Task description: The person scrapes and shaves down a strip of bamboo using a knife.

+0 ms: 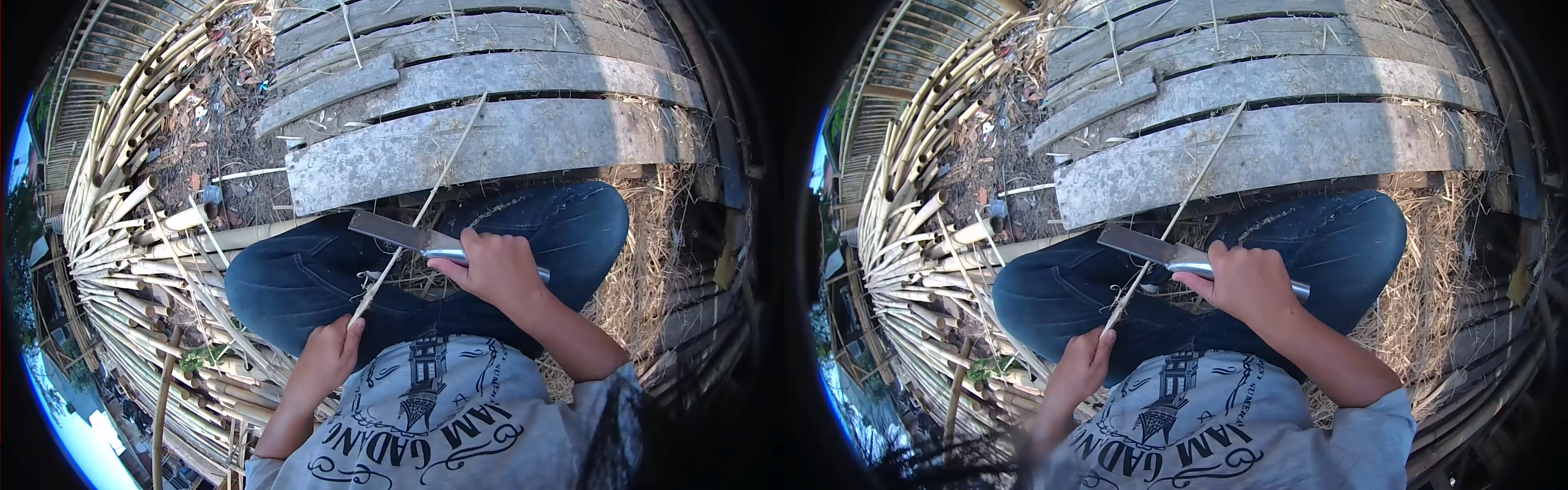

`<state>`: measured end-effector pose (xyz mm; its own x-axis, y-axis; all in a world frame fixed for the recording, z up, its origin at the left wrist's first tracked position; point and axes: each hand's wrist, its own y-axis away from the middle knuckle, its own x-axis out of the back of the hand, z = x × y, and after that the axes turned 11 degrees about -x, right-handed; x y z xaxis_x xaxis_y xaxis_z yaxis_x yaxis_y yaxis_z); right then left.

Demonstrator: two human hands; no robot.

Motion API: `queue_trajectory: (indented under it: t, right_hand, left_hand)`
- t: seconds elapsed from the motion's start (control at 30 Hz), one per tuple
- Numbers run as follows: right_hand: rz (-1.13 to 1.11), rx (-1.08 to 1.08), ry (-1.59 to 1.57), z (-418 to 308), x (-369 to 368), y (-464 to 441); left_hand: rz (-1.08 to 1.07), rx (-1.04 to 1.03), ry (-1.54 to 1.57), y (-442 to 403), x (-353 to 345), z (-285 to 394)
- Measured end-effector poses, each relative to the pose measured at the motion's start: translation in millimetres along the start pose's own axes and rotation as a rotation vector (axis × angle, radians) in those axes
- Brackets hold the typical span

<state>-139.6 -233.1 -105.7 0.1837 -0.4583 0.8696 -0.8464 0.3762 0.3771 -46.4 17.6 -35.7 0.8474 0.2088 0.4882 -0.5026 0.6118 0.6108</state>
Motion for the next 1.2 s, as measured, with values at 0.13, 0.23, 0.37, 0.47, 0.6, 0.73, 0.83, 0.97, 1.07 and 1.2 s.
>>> queue_trajectory:
  t: [0.13,0.23,0.37,0.47,0.6,0.73,0.83,0.97,1.07,1.2]
  right_hand:
    - [0.163,-0.062,0.049,39,1,-25]
    - [0.149,-0.042,0.011,15,-6,-15]
    - [0.13,-0.068,-0.008,26,-4,-19]
    - [0.152,-0.184,-0.015,47,0,-37]
    - [0.082,0.003,-0.019,9,-4,-13]
    - [0.216,-0.172,-0.006,48,-1,-40]
    - [0.19,-0.131,-0.004,47,6,-45]
    - [0.094,-0.032,0.026,33,3,-28]
    - [0.213,-0.23,-0.039,67,8,-53]
    - [0.127,-0.087,0.053,36,10,-33]
  left_hand:
    - [0.034,-0.073,-0.079,2,-4,-12]
    - [0.021,-0.06,-0.019,0,0,-10]
    - [-0.032,0.017,-0.013,0,3,-2]
    - [-0.007,0.002,-0.017,-2,3,-7]
    - [-0.016,-0.031,-0.001,-1,2,-10]
    - [-0.016,0.036,-0.006,0,4,-1]
    - [-0.024,0.004,0.011,-1,4,-6]
    - [-0.046,0.004,0.026,-3,5,-3]
    - [-0.03,0.034,0.011,-1,5,-2]
    - [-0.038,0.025,0.023,0,7,-3]
